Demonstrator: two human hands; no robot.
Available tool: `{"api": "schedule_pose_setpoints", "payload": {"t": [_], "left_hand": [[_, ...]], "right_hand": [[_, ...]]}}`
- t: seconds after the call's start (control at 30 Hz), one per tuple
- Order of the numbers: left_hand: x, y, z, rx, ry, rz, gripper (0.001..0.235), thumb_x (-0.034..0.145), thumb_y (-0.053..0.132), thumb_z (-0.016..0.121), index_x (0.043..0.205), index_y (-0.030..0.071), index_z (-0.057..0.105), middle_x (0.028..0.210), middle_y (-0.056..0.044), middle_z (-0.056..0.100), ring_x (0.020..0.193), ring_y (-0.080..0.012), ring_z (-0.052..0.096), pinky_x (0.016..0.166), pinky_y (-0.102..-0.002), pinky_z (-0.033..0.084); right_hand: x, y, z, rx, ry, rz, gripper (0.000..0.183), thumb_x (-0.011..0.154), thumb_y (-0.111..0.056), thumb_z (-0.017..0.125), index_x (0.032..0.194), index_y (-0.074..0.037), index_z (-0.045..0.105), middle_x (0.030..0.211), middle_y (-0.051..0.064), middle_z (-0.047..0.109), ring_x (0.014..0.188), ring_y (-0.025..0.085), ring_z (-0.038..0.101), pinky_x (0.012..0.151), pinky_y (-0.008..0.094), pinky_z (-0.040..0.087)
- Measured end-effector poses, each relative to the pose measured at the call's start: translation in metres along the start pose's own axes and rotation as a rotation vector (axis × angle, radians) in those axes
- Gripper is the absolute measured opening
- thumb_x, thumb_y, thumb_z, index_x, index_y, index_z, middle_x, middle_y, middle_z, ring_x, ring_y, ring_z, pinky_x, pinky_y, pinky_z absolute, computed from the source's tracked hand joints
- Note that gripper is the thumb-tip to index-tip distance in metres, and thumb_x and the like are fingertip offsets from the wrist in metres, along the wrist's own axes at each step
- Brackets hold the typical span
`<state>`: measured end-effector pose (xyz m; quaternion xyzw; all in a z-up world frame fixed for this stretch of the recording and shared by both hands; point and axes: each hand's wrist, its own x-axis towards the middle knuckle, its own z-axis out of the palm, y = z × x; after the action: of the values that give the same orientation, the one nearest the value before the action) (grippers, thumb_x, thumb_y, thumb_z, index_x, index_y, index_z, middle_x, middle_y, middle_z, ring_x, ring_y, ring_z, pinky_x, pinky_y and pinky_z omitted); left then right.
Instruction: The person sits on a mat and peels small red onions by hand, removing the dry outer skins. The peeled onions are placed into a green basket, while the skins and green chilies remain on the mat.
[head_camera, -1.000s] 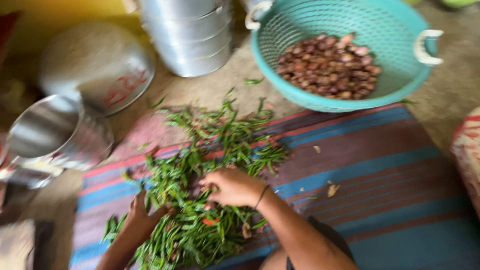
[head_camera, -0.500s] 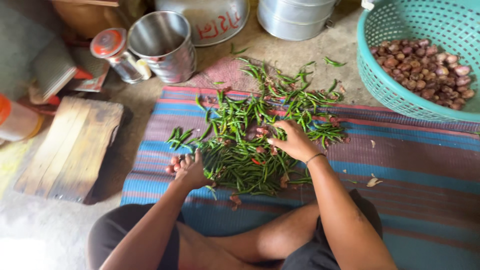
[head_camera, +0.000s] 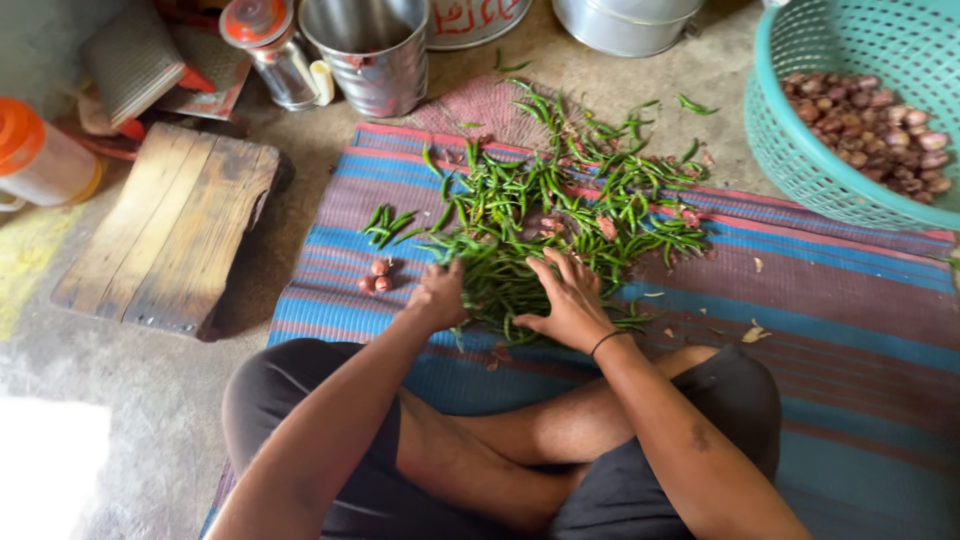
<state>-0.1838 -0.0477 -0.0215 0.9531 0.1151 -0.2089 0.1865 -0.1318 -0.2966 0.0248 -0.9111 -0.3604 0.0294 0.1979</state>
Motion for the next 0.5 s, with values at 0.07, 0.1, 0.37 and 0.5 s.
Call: {"api": "schedule_pose_setpoints", "payload": {"t": [0.07, 0.1, 0.37, 0.5], "left_hand": [[-0.004, 0.016, -0.001, -0.178, -0.026, 0.079, 0.115, 0.078, 0.040, 0.084, 0.164, 0.012, 0.013, 0.151, -0.031, 0.038, 0.137, -0.0463, 0.046, 0.111, -0.050, 0.046], [-0.006, 0.022, -0.003, -0.332, -0.023, 0.136, 0.116, 0.076, 0.037, 0.085, 0.164, 0.013, 0.012, 0.152, -0.029, 0.038, 0.136, -0.0463, 0.046, 0.113, -0.050, 0.044], [-0.009, 0.044, -0.062, -1.052, -0.098, 0.406, 0.093, 0.078, -0.009, 0.068, 0.157, 0.017, 0.027, 0.163, -0.015, 0.027, 0.143, -0.0357, 0.039, 0.101, -0.043, 0.055], [0.005, 0.037, -0.070, -0.918, 0.117, 0.372, 0.080, 0.078, -0.007, 0.069, 0.150, 0.012, 0.041, 0.157, -0.018, 0.040, 0.141, -0.0327, 0.048, 0.103, -0.039, 0.052]], "right_hand": [[0.005, -0.016, 0.003, -0.024, 0.010, -0.046, 0.109, 0.059, -0.053, 0.092, 0.151, -0.022, 0.041, 0.158, 0.013, 0.031, 0.145, 0.042, 0.027, 0.115, 0.064, 0.023], [0.008, -0.021, 0.004, -0.049, -0.018, -0.057, 0.112, 0.057, -0.052, 0.092, 0.152, -0.023, 0.041, 0.158, 0.013, 0.030, 0.145, 0.042, 0.026, 0.114, 0.065, 0.022], [0.026, 0.004, 0.010, -0.157, 0.056, 0.144, 0.093, 0.061, -0.054, 0.092, 0.139, -0.021, 0.054, 0.152, 0.015, 0.038, 0.141, 0.040, 0.033, 0.111, 0.064, 0.025], [0.034, 0.020, 0.022, -0.143, 0.103, 0.216, 0.085, 0.061, -0.053, 0.093, 0.131, -0.018, 0.058, 0.144, 0.016, 0.043, 0.137, 0.040, 0.037, 0.109, 0.064, 0.027]]}}
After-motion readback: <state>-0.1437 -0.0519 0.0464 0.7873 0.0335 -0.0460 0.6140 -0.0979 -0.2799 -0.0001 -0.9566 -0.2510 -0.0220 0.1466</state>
